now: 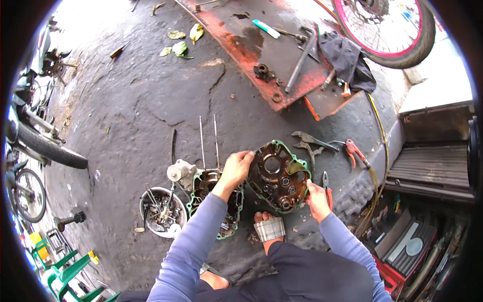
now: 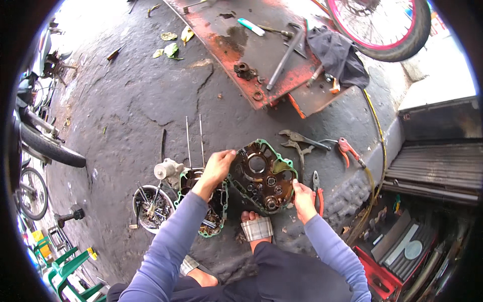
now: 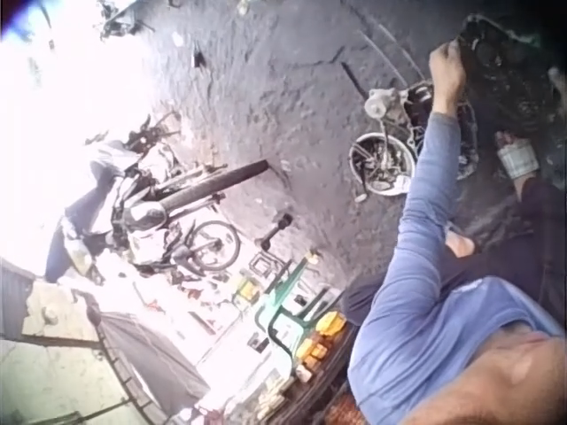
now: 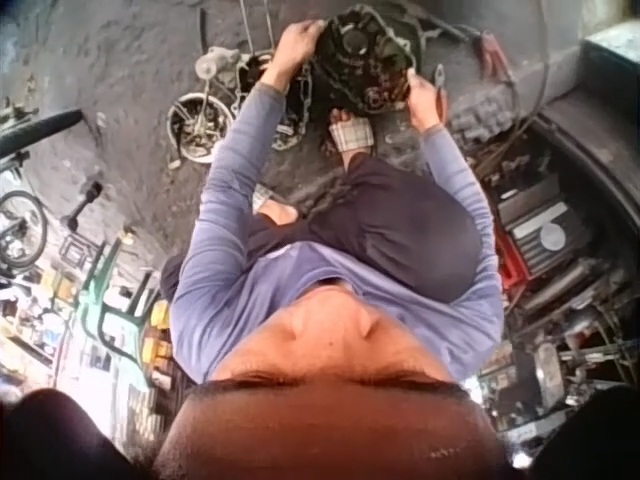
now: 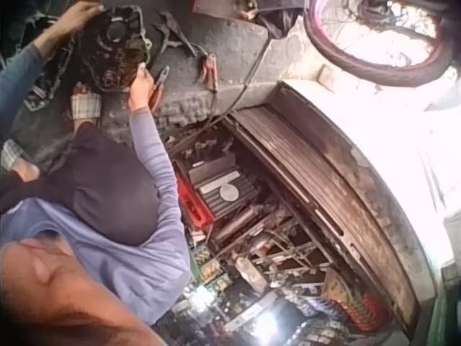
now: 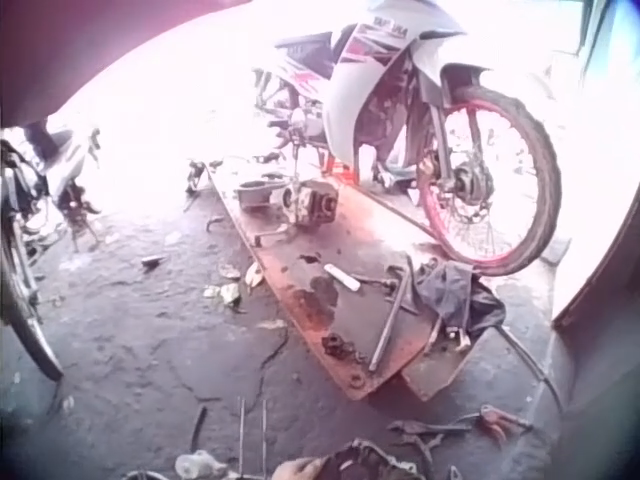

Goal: Disassemble a motorcycle engine case and manipulate internal components using various tools.

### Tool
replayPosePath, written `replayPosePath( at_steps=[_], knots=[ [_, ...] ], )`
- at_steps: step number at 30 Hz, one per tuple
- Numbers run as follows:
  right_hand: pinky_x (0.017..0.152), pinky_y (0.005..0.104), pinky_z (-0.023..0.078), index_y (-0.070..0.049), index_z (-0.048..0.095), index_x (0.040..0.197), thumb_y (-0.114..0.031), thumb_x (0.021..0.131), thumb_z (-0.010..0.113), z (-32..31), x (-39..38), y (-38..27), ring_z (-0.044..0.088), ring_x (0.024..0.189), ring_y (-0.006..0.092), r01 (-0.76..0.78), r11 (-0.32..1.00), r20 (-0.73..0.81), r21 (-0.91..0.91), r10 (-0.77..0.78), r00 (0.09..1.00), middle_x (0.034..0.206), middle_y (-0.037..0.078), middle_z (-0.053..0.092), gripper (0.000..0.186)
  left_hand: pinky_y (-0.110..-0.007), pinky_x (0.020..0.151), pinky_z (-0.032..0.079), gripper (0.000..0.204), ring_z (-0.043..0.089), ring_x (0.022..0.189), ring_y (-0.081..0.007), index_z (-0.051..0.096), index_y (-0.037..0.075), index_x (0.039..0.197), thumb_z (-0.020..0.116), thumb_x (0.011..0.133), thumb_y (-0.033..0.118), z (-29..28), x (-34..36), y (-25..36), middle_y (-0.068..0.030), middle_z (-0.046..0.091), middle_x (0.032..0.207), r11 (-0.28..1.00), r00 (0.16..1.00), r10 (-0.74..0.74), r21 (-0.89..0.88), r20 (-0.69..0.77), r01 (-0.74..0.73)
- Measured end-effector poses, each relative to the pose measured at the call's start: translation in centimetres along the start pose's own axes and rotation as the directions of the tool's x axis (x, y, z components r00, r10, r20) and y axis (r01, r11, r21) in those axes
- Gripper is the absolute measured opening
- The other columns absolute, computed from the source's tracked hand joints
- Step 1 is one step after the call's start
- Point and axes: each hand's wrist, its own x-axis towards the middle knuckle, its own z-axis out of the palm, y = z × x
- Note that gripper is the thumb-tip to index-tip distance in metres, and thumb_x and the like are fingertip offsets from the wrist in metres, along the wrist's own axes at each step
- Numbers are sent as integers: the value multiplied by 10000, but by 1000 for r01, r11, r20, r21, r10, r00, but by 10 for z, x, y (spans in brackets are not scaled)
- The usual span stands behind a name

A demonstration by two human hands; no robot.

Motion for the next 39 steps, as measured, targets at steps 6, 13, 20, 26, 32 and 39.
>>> replayPosePath(
  at_steps=[6,13,20,26,32,39],
  knots=[
    [758,229,402,41,657,1127,-368,1000,586,63,-29,-96,477,850,58,439,837,124,-327,-422,898,905,-30,622,433,-332,981,449,389,613,1132,-249,613,-57,1222,567,974,239,-50,-41,28,-183,663,1184,977,975,126,-147,-185,-154],
    [640,260,356,33,634,890,-406,1016,542,152,-18,-165,379,730,56,503,781,382,-369,-366,849,746,-67,502,466,-338,1006,402,569,575,1101,-180,561,1,1336,516,983,445,-166,-63,65,-99,641,1188,908,957,-10,-404,-289,-113],
    [675,388,472,50,659,838,-409,984,558,330,109,-197,590,702,198,727,582,576,-363,-473,666,723,132,651,492,-359,1007,416,760,572,1121,-238,363,-7,1466,506,963,544,-263,-20,47,-180,594,1260,834,875,-38,-498,-483,-239],
    [918,455,497,62,690,1035,-501,891,618,438,202,-234,649,1052,419,662,340,444,-668,-532,721,1052,305,669,586,-423,1041,393,879,539,1183,-331,293,40,1499,563,895,618,-278,66,-11,-283,491,1353,754,862,-176,-628,-475,-192],
    [934,424,496,66,689,1053,-594,834,647,439,236,-229,657,1070,377,619,347,413,-705,-508,756,1122,295,663,696,-423,1062,348,893,493,1262,-341,252,105,1537,576,879,612,-263,93,-34,-266,468,1388,725,887,-226,-678,-403,-123],
    [811,384,489,10,622,1145,-386,906,664,337,136,-170,621,959,277,882,127,451,-454,-821,350,939,151,645,464,-414,1046,428,861,541,1260,-308,468,27,1414,840,724,385,-220,-9,-19,-198,534,1389,953,976,115,299,-186,-56]
  ],
)
